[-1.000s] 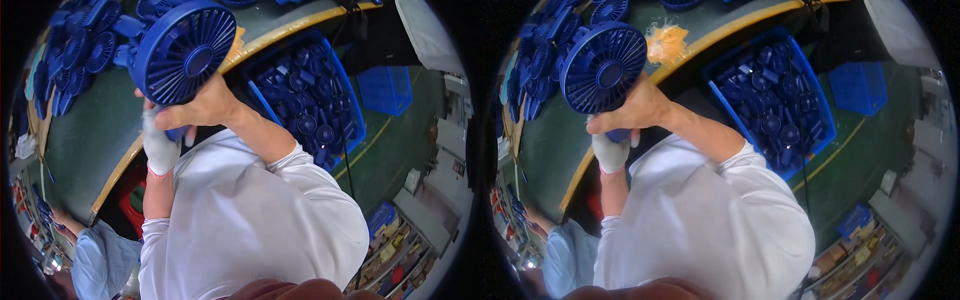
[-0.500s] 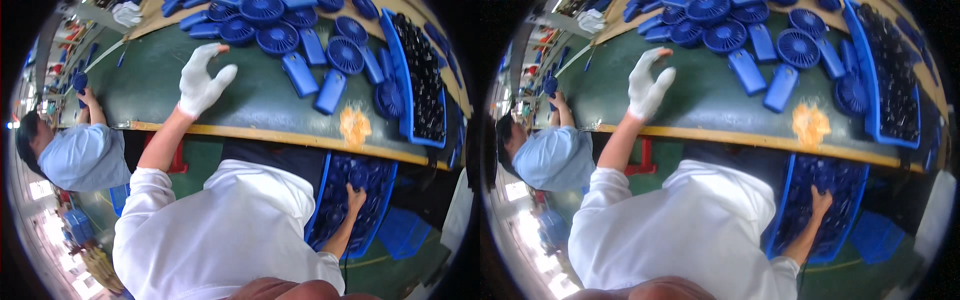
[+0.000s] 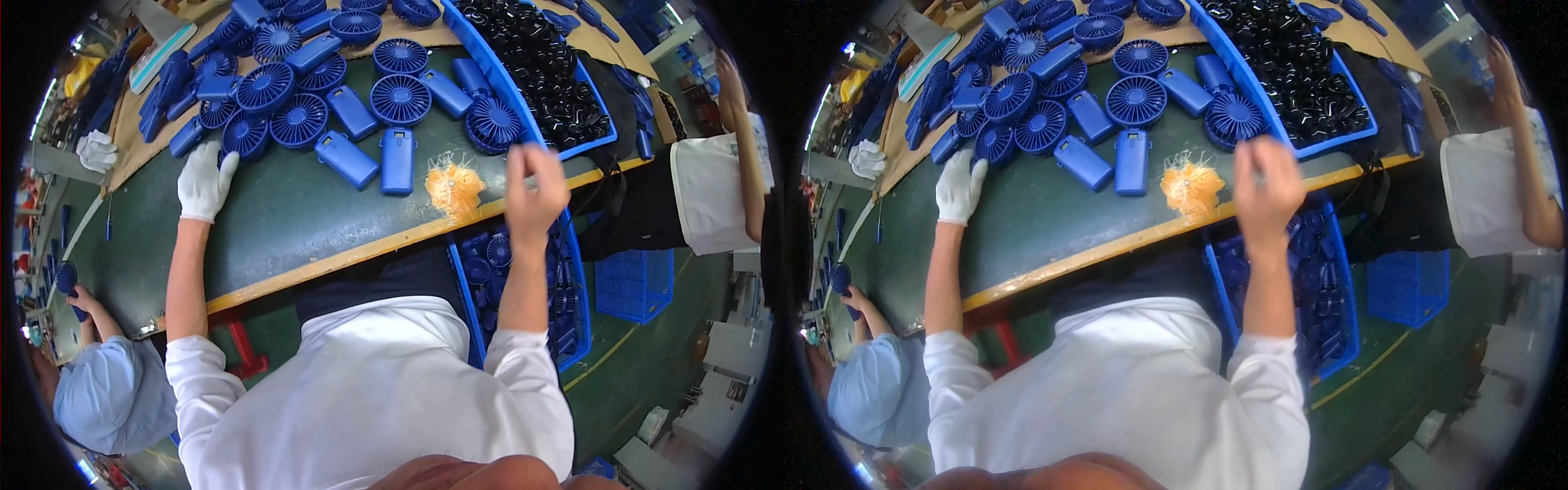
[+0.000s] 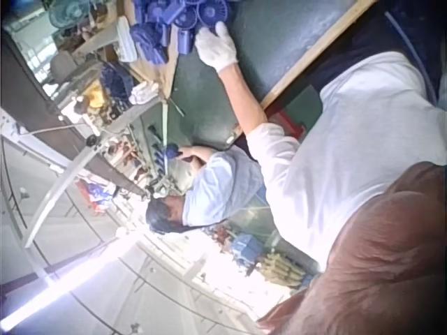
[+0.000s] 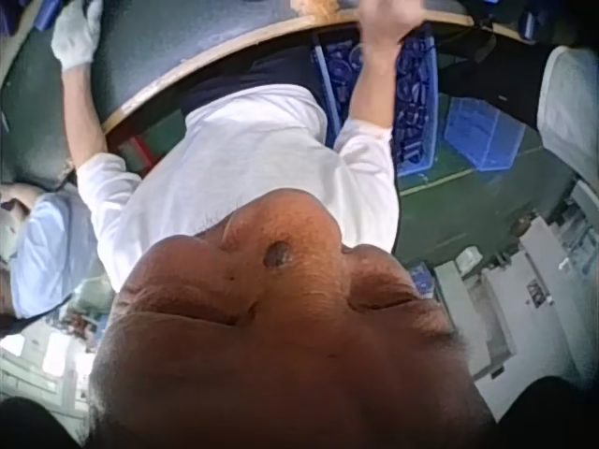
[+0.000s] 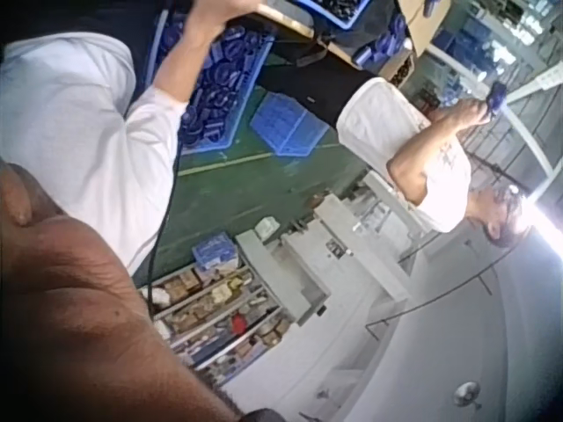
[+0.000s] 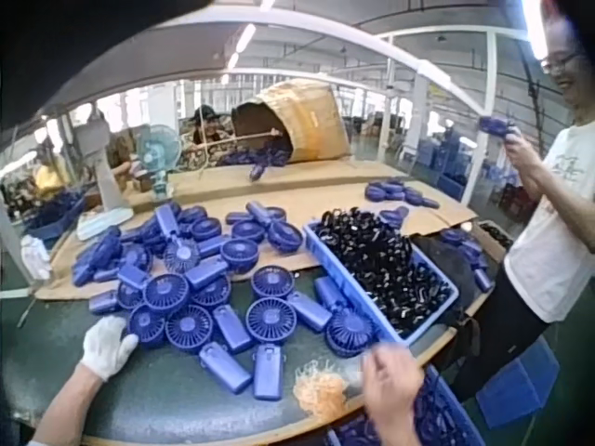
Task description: The person assembles portable fans by hand, picking up fan heads, handles, and hinge connectors, attaching the connectors, and joining the fan heads to the handles.
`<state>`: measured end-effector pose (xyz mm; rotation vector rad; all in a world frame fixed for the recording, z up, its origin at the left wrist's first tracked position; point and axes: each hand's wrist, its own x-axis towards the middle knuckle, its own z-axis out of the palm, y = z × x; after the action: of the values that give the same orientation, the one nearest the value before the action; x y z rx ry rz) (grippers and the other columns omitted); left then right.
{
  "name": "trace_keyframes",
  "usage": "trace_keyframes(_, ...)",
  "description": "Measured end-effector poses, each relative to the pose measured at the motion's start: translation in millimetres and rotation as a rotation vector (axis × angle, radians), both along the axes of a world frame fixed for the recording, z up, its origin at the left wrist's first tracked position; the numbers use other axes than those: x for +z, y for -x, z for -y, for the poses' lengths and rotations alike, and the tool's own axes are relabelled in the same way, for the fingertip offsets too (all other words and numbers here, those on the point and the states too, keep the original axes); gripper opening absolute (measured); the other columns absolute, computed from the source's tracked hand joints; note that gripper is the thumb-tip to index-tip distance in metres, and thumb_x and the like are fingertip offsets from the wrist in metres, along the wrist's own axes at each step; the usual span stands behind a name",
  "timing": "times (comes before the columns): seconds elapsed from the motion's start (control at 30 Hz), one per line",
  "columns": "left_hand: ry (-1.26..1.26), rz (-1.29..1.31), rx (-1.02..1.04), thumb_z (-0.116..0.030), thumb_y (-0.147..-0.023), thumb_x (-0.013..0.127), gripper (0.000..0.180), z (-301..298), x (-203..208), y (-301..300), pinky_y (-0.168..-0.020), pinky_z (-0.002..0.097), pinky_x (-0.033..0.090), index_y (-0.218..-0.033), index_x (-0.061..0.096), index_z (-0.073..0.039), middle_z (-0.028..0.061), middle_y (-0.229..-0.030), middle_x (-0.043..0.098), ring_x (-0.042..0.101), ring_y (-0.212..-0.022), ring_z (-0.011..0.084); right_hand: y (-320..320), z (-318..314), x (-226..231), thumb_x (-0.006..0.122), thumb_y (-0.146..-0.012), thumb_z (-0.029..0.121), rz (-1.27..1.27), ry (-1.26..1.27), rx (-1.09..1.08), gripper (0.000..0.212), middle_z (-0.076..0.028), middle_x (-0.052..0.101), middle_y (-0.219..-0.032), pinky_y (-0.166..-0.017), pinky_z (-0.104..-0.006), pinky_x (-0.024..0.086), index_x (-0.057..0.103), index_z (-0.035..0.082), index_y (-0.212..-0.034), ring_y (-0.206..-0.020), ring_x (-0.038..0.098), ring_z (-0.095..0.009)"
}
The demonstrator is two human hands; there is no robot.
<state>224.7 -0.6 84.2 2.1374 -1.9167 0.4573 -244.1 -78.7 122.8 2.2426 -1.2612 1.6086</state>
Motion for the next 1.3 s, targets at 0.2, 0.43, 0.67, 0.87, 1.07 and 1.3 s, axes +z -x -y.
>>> trace_keyframes(0.2,0.077,-0.086,-0.158,-0.043,-0.06,0.08,0.045,-46.8,31.1,38.7,-0.066,0.0384,0.05,-0.084,0.061,-0.01,0.0082,-0.08,0.057,0.059,-0.08,0.0275,19.0,147.3,36.5,0.057,-0.088,0.043,-0.378,-0.386,-0.417,0.043,-0.024,0.066,-0.082,-0.073,-0.0512,0.049,0.068,0.002,-0.08,-0.083,0.064,-0.043)
trace_keyframes(0.43,0.097,-0.069,-0.308,-0.048,-0.056,0.078,0.048,-86.2,20.3,51.6,-0.057,0.0332,0.049,-0.081,0.058,-0.013,0.004,-0.076,0.054,0.057,-0.073,0.0215,4.5,204.9,30.7,0.076,-0.069,0.028,-0.634,-0.619,-0.451,0.037,-0.027,0.066,-0.092,-0.082,-0.0473,0.052,0.065,-0.002,-0.088,-0.091,0.065,-0.042)
trace_keyframes(0.67,0.086,-0.154,-0.275,-0.04,-0.057,0.08,0.043,-94.7,27.1,64.6,-0.053,0.0347,0.048,-0.078,0.057,-0.011,0.0052,-0.076,0.056,0.058,-0.072,0.0226,36.0,234.8,13.1,0.071,-0.057,0.011,-0.467,-0.513,-0.323,0.019,-0.02,0.054,-0.057,-0.056,-0.0406,0.047,0.059,-0.003,-0.062,-0.052,0.056,-0.029)
trace_keyframes(0.87,0.058,-0.183,-0.298,-0.04,-0.063,0.077,0.04,-103.3,28.6,61.9,-0.055,0.0351,0.049,-0.081,0.059,-0.009,0.0068,-0.078,0.058,0.06,-0.072,0.0244,44.3,219.9,32.3,0.069,-0.069,0.002,0.035,-0.853,-0.078,0.022,0.004,0.043,-0.062,-0.052,-0.0292,0.035,0.048,0.005,-0.063,-0.059,0.044,-0.007)
trace_keyframes(1.07,-0.008,-0.185,-0.305,-0.04,-0.064,0.077,0.037,-104.6,27.9,61.4,-0.056,0.0359,0.05,-0.076,0.061,-0.009,0.0079,-0.074,0.059,0.062,-0.069,0.0252,37.3,186.6,48.2,0.075,-0.075,0.009,0.226,-0.479,0.015,0.02,0.004,0.045,-0.073,-0.059,-0.0239,0.036,0.061,-0.003,-0.082,-0.066,0.041,-0.007)
trace_keyframes(1.3,0.206,-0.712,-0.014,-0.035,-0.073,0.072,0.034,-102.4,29.0,76.3,-0.048,0.0351,0.045,-0.066,0.062,-0.003,0.0052,-0.057,0.057,0.059,-0.051,0.0217,-72.2,17.9,30.8,0.063,-0.084,-0.003,0.604,-0.539,0.489,0.025,-0.004,0.063,-0.092,-0.067,-0.0213,0.048,0.062,-0.002,-0.108,-0.082,0.06,-0.009)
